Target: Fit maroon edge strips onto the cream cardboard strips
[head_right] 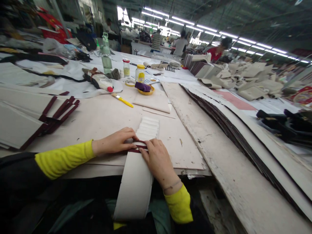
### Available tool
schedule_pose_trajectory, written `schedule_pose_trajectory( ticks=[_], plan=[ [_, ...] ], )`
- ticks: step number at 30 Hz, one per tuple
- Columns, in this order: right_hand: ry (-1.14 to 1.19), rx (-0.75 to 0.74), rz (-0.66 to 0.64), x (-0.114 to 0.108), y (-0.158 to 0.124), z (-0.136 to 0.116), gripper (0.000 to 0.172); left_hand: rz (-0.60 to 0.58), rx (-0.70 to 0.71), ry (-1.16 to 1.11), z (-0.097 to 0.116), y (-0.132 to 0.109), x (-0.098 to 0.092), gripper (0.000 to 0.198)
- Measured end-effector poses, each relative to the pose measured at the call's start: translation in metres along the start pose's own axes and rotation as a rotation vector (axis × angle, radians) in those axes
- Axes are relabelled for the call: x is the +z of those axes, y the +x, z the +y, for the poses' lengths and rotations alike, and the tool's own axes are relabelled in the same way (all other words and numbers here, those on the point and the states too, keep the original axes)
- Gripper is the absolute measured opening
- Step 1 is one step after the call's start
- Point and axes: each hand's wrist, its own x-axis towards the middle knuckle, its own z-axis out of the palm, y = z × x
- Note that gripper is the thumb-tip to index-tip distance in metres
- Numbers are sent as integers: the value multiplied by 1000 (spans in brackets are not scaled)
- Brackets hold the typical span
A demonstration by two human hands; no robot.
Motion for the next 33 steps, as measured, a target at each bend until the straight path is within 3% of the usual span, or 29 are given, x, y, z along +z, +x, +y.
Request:
schedule_pose_trajectory(
  ticks=[6, 14, 23, 28, 33],
  plan=[
    [91, -61, -8, 6, 7, -7, 24, -4, -30, -27, -4, -5, 1, 24],
    [39, -104, -5, 6, 7, -12, 23, -84, 25, 121, -4, -10, -1, 27],
    [25, -93, 2, 8, 3, -10, 27, -15, -8, -73, -3, -27, 1, 27],
    [127, -89, 47, 11, -2, -7, 31, -15, -250, -251, -11, -9, -6, 26],
    [185, -41, 133, 17, -9, -8, 31, -54, -495, -198, -24, 20, -3, 33]
  ],
)
